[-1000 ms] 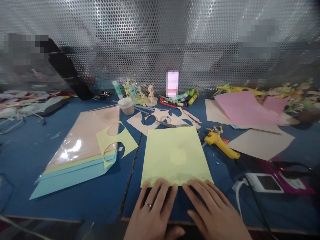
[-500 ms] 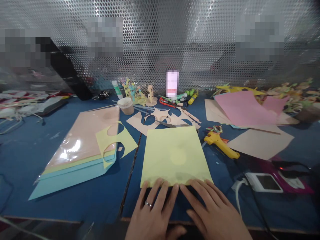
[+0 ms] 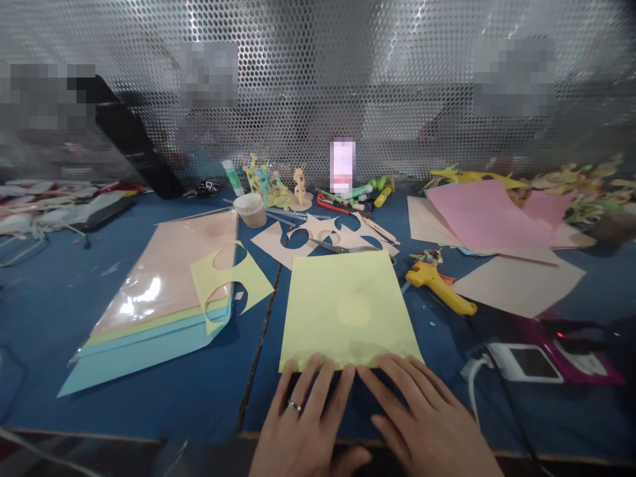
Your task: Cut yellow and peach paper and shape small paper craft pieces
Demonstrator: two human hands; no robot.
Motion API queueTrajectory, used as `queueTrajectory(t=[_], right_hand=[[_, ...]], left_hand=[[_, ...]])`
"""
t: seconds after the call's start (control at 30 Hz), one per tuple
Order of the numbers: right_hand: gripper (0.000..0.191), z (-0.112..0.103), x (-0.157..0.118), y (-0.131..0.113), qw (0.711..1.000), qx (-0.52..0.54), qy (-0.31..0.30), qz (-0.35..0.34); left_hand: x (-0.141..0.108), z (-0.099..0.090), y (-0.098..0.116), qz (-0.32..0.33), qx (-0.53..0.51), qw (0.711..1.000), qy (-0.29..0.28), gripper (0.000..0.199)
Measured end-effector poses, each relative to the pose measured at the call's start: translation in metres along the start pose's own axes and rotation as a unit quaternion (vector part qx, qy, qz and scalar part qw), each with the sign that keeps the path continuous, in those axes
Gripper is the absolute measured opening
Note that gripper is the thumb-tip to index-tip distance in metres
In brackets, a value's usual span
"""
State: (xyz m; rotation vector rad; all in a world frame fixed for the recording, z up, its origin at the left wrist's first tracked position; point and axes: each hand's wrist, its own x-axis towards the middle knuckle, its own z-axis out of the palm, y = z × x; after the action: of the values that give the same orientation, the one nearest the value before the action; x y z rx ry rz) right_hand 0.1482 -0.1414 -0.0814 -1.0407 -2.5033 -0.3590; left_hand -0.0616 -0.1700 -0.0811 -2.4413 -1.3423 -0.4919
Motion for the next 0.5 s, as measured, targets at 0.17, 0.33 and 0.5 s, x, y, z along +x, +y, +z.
queueTrajectory(t=[0.17, 0.33, 0.5], right_hand=[[0.034, -0.001, -0.002, 0.004, 1.000, 0.019, 0.008, 0.007], [0.033, -0.005, -0.014, 0.017, 1.000, 0.004, -0.007, 0.005], [0.034, -0.010, -0.028, 0.029, 0.998, -0.046, -0.030, 0.000]], left_hand=[[-0.009, 0.000, -0.005, 0.001, 0.019, 0.999, -0.027, 0.063], [-0.020, -0.005, -0.013, -0.006, 0.036, 0.999, -0.029, 0.063], [-0.034, -0.011, -0.022, -0.022, 0.070, 0.997, -0.034, 0.063]])
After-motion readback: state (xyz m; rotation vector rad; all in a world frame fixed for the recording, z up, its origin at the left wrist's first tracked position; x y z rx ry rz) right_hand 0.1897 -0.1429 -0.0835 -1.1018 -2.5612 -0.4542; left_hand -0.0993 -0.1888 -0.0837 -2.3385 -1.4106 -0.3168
